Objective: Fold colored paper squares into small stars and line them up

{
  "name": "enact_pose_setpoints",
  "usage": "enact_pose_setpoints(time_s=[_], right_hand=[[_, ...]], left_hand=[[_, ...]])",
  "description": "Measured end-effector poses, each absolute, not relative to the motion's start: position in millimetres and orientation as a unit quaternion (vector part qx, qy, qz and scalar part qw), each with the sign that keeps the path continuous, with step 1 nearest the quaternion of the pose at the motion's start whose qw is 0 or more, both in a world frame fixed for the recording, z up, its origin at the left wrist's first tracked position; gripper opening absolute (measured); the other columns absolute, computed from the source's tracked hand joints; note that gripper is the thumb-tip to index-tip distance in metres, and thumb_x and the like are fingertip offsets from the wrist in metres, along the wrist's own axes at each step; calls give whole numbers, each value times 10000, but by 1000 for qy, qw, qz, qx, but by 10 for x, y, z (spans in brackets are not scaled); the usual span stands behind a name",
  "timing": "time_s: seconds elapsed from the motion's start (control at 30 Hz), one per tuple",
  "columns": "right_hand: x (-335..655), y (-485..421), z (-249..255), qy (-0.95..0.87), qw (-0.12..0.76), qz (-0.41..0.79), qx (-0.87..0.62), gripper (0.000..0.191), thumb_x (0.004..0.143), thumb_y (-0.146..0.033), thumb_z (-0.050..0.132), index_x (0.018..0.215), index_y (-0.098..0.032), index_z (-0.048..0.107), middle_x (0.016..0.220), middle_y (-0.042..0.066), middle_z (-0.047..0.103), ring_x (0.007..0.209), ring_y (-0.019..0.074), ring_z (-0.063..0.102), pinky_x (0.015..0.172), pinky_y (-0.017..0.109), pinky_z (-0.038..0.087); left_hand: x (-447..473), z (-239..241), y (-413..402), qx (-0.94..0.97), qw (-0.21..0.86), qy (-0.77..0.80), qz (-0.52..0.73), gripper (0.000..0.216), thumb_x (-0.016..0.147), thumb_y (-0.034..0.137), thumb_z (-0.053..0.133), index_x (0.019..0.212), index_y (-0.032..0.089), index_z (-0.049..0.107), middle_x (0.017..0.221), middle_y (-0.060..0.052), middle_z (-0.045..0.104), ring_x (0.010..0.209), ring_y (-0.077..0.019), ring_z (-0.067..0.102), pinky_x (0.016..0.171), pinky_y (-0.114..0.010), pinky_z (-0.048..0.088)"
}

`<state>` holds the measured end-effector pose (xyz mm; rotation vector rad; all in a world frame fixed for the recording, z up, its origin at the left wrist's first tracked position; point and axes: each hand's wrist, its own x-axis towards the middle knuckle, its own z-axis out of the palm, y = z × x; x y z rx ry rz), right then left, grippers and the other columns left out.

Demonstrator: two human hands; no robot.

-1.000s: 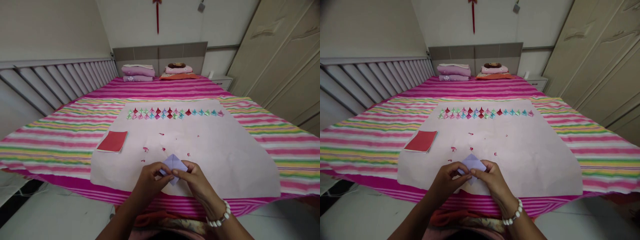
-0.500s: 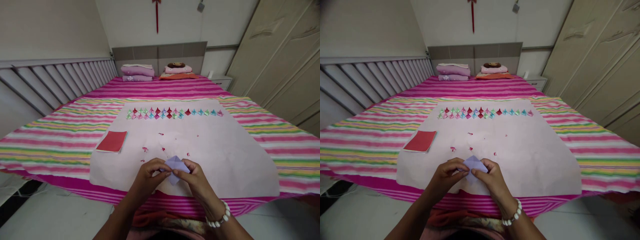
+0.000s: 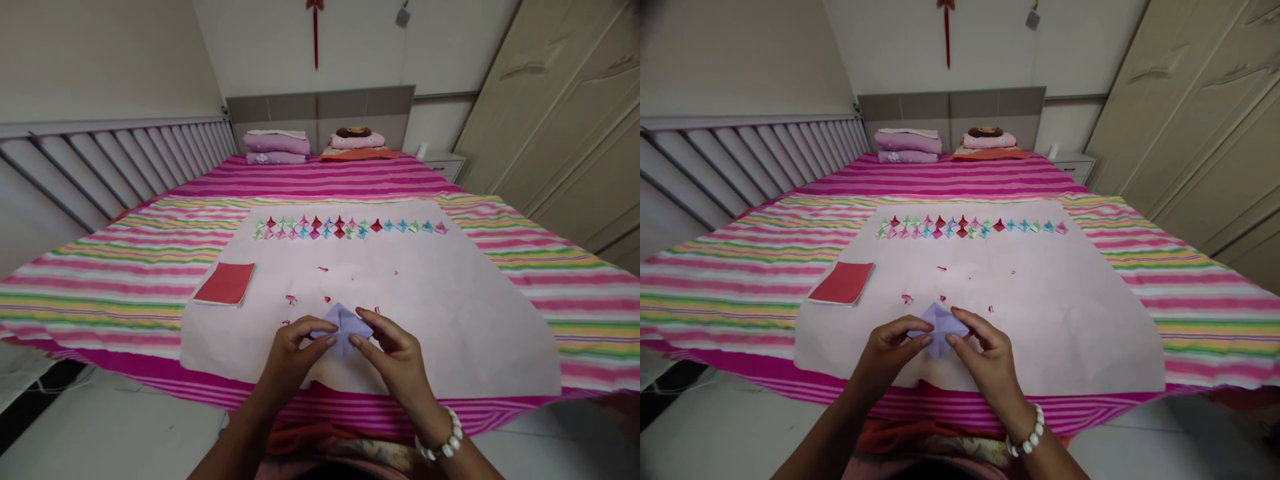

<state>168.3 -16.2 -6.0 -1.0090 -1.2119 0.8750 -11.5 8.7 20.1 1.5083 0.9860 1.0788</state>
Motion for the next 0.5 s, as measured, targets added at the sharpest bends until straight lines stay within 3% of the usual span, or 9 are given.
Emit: enact_pose_setpoints(time_s=[0.1,0.2,0.4,0.5], right_hand=[[1689,-172,0,-535,634,372,-417,206,771,-210,716,959,-288,747,902,42,730,782,192,646,708,333,532],[1697,-173,67,-564,624,377,-388,107,807,-203,673,826,-261,760,820,43,716,772,191,651,701,327,532],[1706,-176,47,-575,575,378,-441,304,735,-192,735,1028,-269,713,978,51,725,897,221,663,766,351,534],[1700,-176,37,-598,566,355,-443,270,750,-187,718,1011,-253,714,909,46,715,835,206,658,722,336,535]], left_hand=[[-114,210,84,629,491,392,458,47,757,176,692,743,197,732,789,-28,681,781,-163,621,720,-265,463],[-115,234,83,643,489,385,446,69,779,189,672,778,194,741,816,-42,681,809,-176,628,736,-279,471],[-149,271,66,660,469,419,410,223,737,198,717,958,222,733,951,-42,712,917,-199,637,817,-304,482],[-151,261,64,675,430,439,408,305,716,158,723,1012,233,719,948,-31,715,904,-192,632,808,-299,480]])
